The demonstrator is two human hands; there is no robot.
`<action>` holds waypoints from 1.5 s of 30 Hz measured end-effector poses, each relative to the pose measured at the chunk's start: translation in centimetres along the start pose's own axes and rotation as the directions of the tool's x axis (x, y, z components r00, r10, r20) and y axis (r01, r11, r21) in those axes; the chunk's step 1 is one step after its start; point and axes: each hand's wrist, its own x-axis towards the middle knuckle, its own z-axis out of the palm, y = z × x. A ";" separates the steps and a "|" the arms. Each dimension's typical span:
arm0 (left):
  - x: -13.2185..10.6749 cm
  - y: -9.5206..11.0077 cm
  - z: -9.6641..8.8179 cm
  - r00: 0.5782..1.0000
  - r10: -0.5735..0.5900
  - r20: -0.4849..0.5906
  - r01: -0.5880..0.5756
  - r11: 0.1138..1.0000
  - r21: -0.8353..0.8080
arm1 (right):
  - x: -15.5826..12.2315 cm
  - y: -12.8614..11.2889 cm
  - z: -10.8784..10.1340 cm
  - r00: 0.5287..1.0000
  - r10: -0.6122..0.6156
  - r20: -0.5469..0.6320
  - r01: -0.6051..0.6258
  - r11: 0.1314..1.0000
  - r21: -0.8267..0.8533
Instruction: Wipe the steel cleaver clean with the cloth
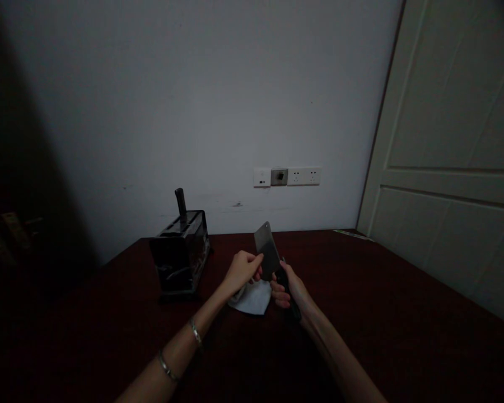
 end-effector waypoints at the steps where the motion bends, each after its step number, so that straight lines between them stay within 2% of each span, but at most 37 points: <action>1: -0.2 0.3 0.1 1.000 -0.004 0.005 0.004 1.000 0.001 | -0.1 0.0 0.1 1.000 -0.004 -0.020 0.004 1.000 -0.013; 10: -0.6 1.0 0.3 0.998 -0.051 0.045 0.053 0.998 -0.034 | -0.3 0.3 0.4 0.989 -0.041 -0.140 0.023 0.992 -0.128; 14: -0.6 1.1 0.3 0.995 -0.084 0.059 0.087 0.995 -0.055 | -0.4 0.1 0.3 0.987 -0.032 -0.156 0.015 0.994 -0.110; 18: -0.4 1.1 0.4 0.991 -0.107 0.077 0.114 0.989 -0.094 | -0.5 -0.1 0.2 0.990 -0.022 -0.141 0.012 0.997 -0.071; 26: 0.5 0.0 0.0 0.993 -0.095 0.065 0.105 0.979 -0.177 | -0.6 0.3 0.2 0.993 -0.078 -0.085 0.077 0.997 -0.005; 37: 0.7 -0.6 -0.1 0.995 -0.088 0.051 0.097 0.974 -0.204 | -1.5 0.2 1.0 0.985 -0.145 -0.092 0.152 0.986 0.073; 40: 0.6 -0.3 -0.1 0.993 -0.101 0.063 0.111 0.975 -0.193 | -1.4 0.2 0.9 0.981 -0.179 -0.079 0.183 0.982 0.045; 45: 0.1 0.4 0.2 0.967 -0.204 0.151 0.223 0.967 -0.124 | -0.7 0.3 0.6 0.964 -0.254 -0.078 0.248 0.966 -0.078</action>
